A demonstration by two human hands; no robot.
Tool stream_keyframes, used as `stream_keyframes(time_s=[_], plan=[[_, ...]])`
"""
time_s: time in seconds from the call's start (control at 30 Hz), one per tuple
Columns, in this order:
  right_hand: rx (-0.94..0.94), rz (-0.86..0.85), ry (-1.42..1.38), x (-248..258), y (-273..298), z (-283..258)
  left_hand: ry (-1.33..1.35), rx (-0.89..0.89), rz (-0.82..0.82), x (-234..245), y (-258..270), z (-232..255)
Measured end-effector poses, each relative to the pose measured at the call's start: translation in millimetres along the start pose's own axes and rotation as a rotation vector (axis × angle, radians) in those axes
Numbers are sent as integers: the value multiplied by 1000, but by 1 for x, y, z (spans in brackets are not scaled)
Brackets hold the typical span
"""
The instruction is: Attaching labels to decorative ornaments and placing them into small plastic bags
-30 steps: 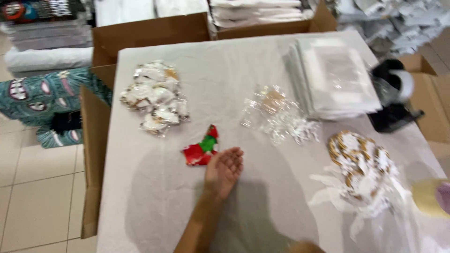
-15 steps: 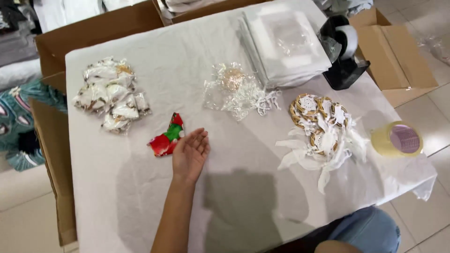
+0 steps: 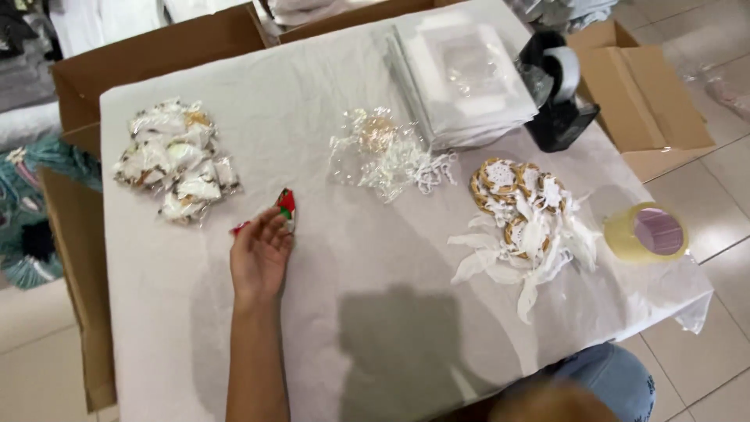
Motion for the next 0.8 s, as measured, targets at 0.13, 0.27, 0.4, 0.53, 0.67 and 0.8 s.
stream_keyframes(time_s=[0.13, 0.27, 0.4, 0.53, 0.67, 0.8], plan=[[-73, 13, 121, -12, -59, -50, -116, -208, 12, -16, 10, 25], [1073, 380, -554, -72, -119, -43, -1041, -479, 99, -33, 23, 40], [938, 433, -535, -107, -150, -34, -1680, -317, -28, -65, 41, 47], [972, 459, -489, -110, -153, -36, -1670, -490, -56, -27, 28, 34], [1016, 466, -464, -109, -153, -36, -1712, -816, 112, 3, 15, 45], [1069, 435, -463, -104, -146, -35, -1837, -1179, 528, 9, 25, 76]])
Point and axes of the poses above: each hand's wrist, its own y-axis away from the middle knuckle, its own x-axis out of the back of the hand, z = x × y, the point moved 1 cm from there along -y, towards the middle knuckle, and after that the axes turned 12 degrees about -x, right-handed, at the moved point
